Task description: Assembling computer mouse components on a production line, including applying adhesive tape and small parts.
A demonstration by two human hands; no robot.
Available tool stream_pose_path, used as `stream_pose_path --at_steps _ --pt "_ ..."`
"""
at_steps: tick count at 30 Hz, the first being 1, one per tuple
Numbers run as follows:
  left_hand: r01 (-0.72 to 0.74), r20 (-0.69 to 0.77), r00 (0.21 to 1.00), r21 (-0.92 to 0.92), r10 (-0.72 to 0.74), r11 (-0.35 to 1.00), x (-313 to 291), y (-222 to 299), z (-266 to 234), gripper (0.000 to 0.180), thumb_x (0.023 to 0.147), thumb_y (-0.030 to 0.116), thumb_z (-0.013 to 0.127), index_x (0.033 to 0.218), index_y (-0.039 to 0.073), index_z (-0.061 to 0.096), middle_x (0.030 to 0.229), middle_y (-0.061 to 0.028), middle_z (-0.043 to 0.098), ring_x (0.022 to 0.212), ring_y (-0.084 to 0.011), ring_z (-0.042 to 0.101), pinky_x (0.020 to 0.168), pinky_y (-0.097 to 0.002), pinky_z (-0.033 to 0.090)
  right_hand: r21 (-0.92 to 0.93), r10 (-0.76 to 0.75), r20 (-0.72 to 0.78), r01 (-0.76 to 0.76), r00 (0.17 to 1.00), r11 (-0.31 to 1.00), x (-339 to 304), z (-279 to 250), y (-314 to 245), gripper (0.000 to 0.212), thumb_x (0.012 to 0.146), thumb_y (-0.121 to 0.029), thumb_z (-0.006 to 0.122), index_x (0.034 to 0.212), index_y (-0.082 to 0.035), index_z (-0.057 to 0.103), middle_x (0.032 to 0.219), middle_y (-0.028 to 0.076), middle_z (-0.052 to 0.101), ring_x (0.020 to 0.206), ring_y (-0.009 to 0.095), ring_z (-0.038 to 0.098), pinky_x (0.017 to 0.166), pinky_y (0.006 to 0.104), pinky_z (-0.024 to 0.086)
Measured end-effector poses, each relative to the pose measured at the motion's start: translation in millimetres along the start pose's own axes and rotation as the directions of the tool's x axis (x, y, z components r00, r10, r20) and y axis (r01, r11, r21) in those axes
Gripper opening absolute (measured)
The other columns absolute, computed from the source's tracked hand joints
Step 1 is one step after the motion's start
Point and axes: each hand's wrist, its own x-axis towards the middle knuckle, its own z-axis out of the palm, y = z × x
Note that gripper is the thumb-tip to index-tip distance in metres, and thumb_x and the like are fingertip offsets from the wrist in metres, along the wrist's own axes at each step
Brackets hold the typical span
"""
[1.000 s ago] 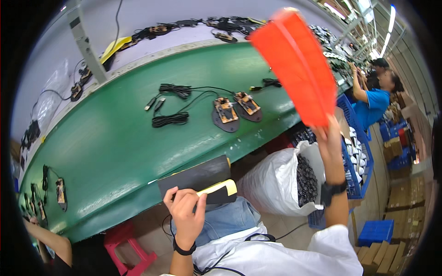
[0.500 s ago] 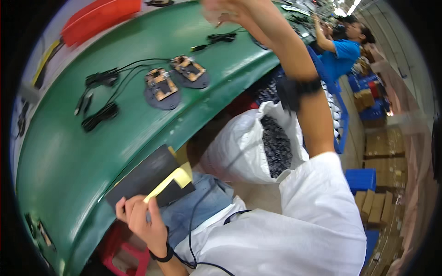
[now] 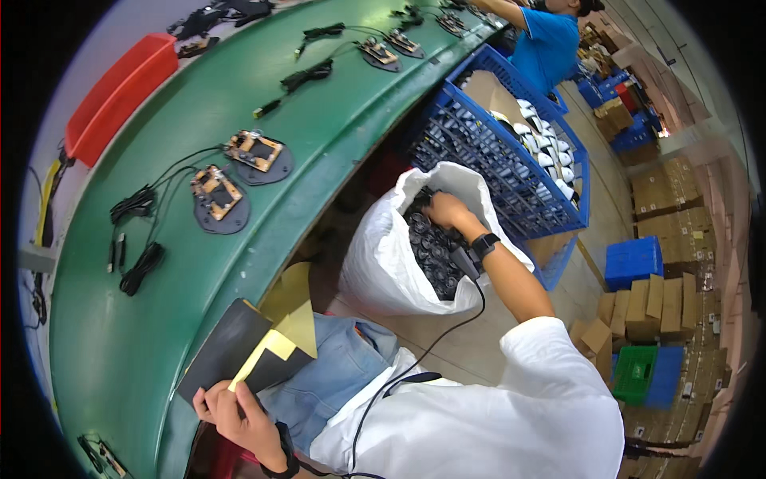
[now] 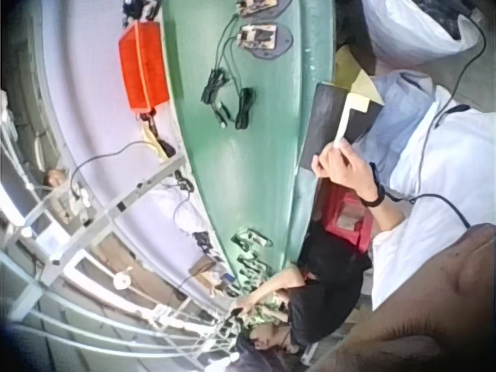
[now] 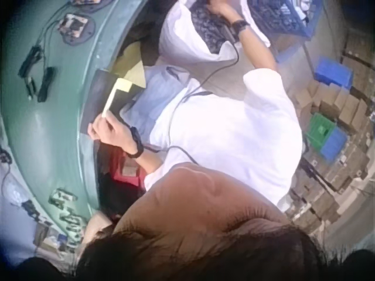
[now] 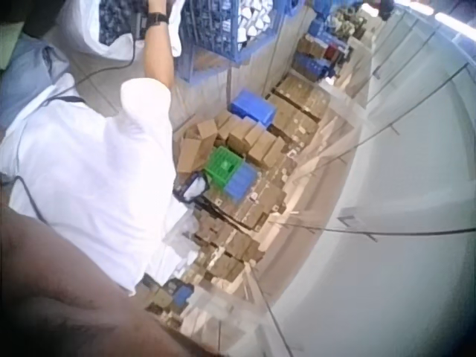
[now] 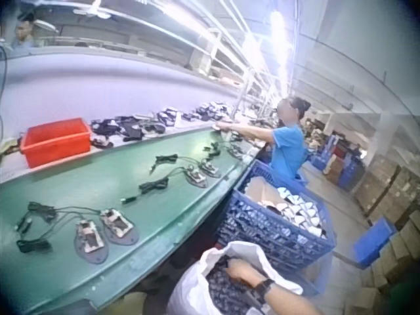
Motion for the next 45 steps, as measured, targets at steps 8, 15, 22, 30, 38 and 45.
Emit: stream_pose_path --at_steps 8,15,22,30,38,45 --pt "0.011 0.032 0.999 -0.044 -0.010 0.999 4.1 4.8 -1.7 0.015 0.097 0.005 0.062 0.082 0.000 0.062 0.084 -0.0067 0.065 0.084 -0.0218 0.059 0.115 -0.0467 0.033 0.136 -0.081 -0.328 0.132 0.941 0.982 -58.0 -31.8 8.6 0.027 0.100 -0.028 0.063 0.099 -0.002 0.072 0.091 0.018 0.076 0.082 0.038 0.074 0.074 0.0475 0.058" --pt "0.038 0.016 0.999 -0.089 -0.037 0.995 5.8 4.0 -2.8 0.015 0.092 0.004 0.066 0.078 0.003 0.062 0.079 -0.0059 0.065 0.082 -0.0214 0.060 0.114 -0.0461 0.032 0.867 -0.108 -0.444 0.456 0.890 0.199 -142.3 -131.9 -81.0 0.052 0.110 -0.022 0.054 0.154 0.003 0.043 0.123 0.019 0.070 0.099 0.026 0.074 0.084 0.0350 0.062" --pt "0.059 0.034 0.998 -0.201 -0.053 0.978 6.2 6.7 -6.8 0.013 0.092 0.004 0.067 0.080 -0.001 0.062 0.079 -0.0079 0.063 0.081 -0.0217 0.059 0.113 -0.0447 0.034 0.633 0.022 -0.307 0.187 0.951 0.751 -130.2 -18.4 -53.6 0.027 0.101 -0.019 0.065 0.117 0.002 0.071 0.094 0.011 0.075 0.088 0.020 0.072 0.080 0.0328 0.056" --pt "0.061 0.019 0.998 -0.241 -0.058 0.969 5.4 -0.9 -15.9 0.016 0.087 0.005 0.075 0.076 0.004 0.063 0.077 -0.0059 0.064 0.080 -0.0210 0.063 0.108 -0.0440 0.035 0.253 -0.026 -0.226 0.085 0.974 0.964 -129.6 5.3 -58.8 0.019 0.091 -0.017 0.072 0.104 -0.004 0.069 0.099 0.022 0.072 0.099 0.040 0.070 0.085 0.0465 0.054" --pt "0.010 0.002 1.000 -0.207 -0.009 0.978 6.2 -2.2 -9.8 0.018 0.084 0.006 0.078 0.074 0.005 0.063 0.076 -0.0047 0.064 0.078 -0.0211 0.062 0.106 -0.0428 0.036 0.896 -0.018 -0.326 0.315 0.945 0.313 -154.0 -20.3 -57.0 0.028 0.107 -0.009 0.056 0.132 0.002 0.060 0.115 0.013 0.068 0.088 0.014 0.068 0.080 0.0286 0.060" --pt "-0.016 -0.025 1.000 -0.165 0.012 0.986 3.7 -7.0 -5.0 0.020 0.082 0.008 0.081 0.074 0.006 0.064 0.076 -0.0026 0.066 0.078 -0.0193 0.063 0.105 -0.0422 0.036 0.608 -0.563 -0.606 0.784 0.562 0.128 -165.8 -82.9 -274.5 0.040 0.104 0.001 0.055 0.144 0.002 0.053 0.131 0.017 0.067 0.116 0.024 0.069 0.099 0.0393 0.056"
